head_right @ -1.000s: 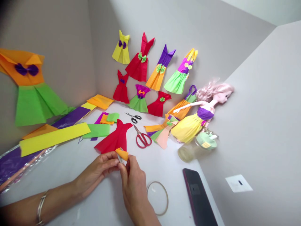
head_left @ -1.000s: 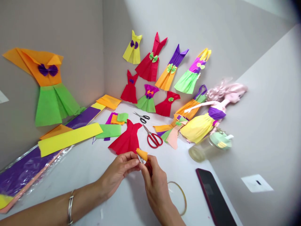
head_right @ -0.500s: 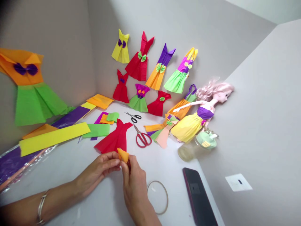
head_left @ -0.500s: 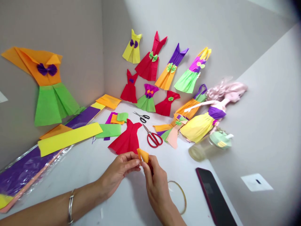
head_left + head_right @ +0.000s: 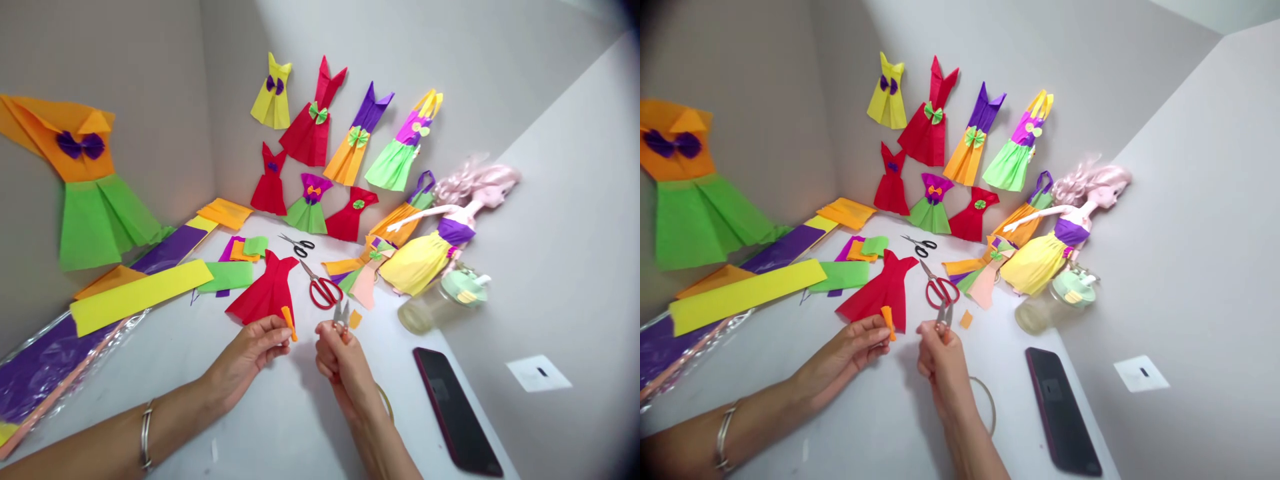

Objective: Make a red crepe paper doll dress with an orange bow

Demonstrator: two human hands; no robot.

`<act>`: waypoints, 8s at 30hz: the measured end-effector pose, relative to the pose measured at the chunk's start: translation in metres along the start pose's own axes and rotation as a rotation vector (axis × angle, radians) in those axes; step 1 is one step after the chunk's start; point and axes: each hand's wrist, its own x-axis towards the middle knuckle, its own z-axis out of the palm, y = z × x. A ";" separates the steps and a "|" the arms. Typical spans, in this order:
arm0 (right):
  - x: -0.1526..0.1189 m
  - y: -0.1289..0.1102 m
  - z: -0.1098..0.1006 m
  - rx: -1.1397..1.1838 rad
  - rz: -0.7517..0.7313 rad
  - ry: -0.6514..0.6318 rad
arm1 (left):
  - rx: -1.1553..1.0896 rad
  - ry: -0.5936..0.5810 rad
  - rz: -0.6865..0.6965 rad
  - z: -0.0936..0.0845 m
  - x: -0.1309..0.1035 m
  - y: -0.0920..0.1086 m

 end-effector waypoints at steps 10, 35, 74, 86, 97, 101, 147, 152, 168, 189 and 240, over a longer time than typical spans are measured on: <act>-0.014 0.001 0.018 -0.473 -0.220 -0.030 | 0.069 -0.061 0.029 0.006 -0.006 0.001; -0.024 0.001 0.017 -0.930 -0.357 0.011 | -0.024 -0.017 0.048 0.003 -0.001 0.005; -0.013 0.004 0.014 -0.242 -0.141 -0.033 | -0.041 -0.002 0.032 0.003 -0.003 0.006; -0.014 0.000 0.018 0.077 0.145 -0.293 | 0.181 -0.089 0.097 0.005 -0.004 0.008; -0.018 0.000 0.024 -0.352 -0.111 -0.058 | 0.198 -0.051 0.096 0.006 -0.004 0.005; -0.017 0.002 0.021 -0.409 -0.148 -0.054 | 0.054 -0.048 0.070 0.004 -0.001 0.009; -0.018 -0.002 0.016 -0.546 -0.269 -0.032 | 0.099 -0.108 0.087 0.008 -0.006 0.018; -0.017 -0.008 0.012 -0.528 -0.225 -0.035 | 0.129 -0.107 0.076 0.005 -0.004 0.017; -0.019 -0.009 0.014 -0.586 -0.219 -0.011 | 0.451 -0.168 0.066 -0.004 0.000 0.012; -0.019 -0.032 -0.001 -0.729 -0.273 -0.128 | 0.666 -0.141 0.048 -0.011 0.009 0.025; -0.011 -0.030 -0.033 -0.331 -0.020 -0.274 | 0.663 -0.293 0.110 -0.005 0.002 0.013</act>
